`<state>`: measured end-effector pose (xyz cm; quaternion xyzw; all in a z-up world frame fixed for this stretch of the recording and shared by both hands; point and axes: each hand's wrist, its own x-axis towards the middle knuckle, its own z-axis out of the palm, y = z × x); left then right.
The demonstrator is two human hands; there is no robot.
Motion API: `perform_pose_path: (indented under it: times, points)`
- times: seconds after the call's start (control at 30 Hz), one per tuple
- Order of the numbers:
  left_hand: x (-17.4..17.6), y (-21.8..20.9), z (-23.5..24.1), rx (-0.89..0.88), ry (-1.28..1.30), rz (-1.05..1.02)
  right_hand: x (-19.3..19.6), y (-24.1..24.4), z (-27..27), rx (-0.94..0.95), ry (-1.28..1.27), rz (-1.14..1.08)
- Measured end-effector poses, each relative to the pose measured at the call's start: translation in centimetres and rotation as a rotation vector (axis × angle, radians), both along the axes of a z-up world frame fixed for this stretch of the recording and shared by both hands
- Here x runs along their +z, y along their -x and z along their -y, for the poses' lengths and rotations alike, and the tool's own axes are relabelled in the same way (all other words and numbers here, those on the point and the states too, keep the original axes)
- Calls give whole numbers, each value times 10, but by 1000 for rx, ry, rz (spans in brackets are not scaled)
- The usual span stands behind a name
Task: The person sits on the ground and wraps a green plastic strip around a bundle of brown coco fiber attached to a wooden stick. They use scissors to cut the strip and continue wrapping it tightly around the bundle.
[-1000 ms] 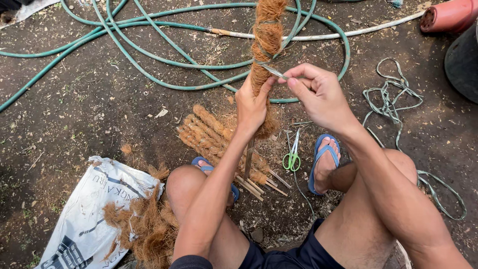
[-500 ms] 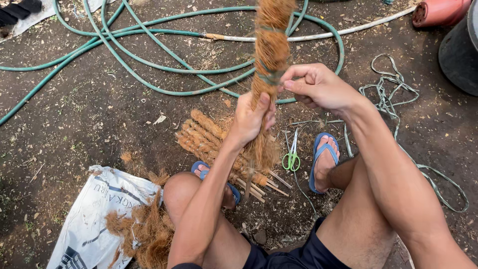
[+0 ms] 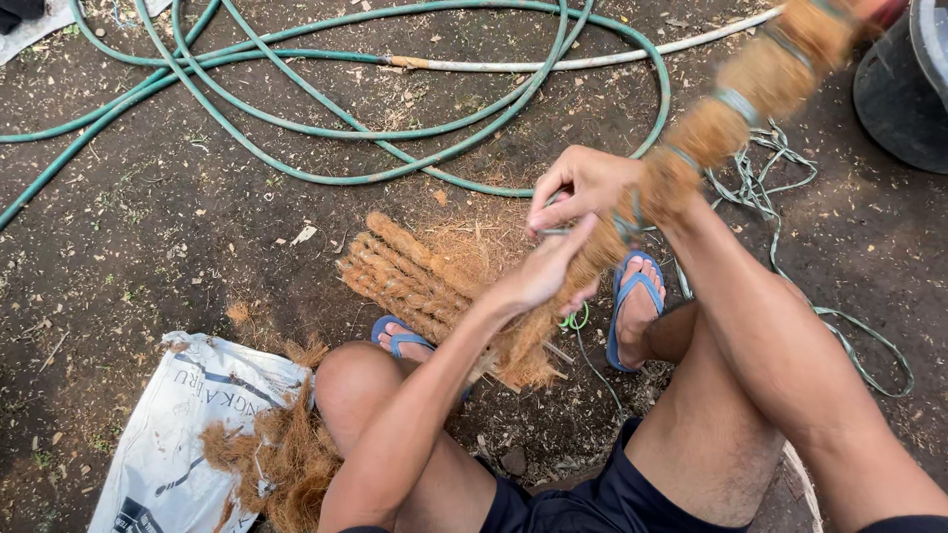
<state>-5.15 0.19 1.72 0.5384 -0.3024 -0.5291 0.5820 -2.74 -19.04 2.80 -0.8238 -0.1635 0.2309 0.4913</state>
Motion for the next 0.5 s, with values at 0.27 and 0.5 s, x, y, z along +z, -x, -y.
perform_pose_path:
  times: [0.27, 0.5]
  points:
    - [-42, 6, 12, 218, 90, 136, 7, -2, -9, -84, -6, 185]
    - [-40, -3, 9, 358, 225, 373, -1, -3, 3, -310, -17, 240]
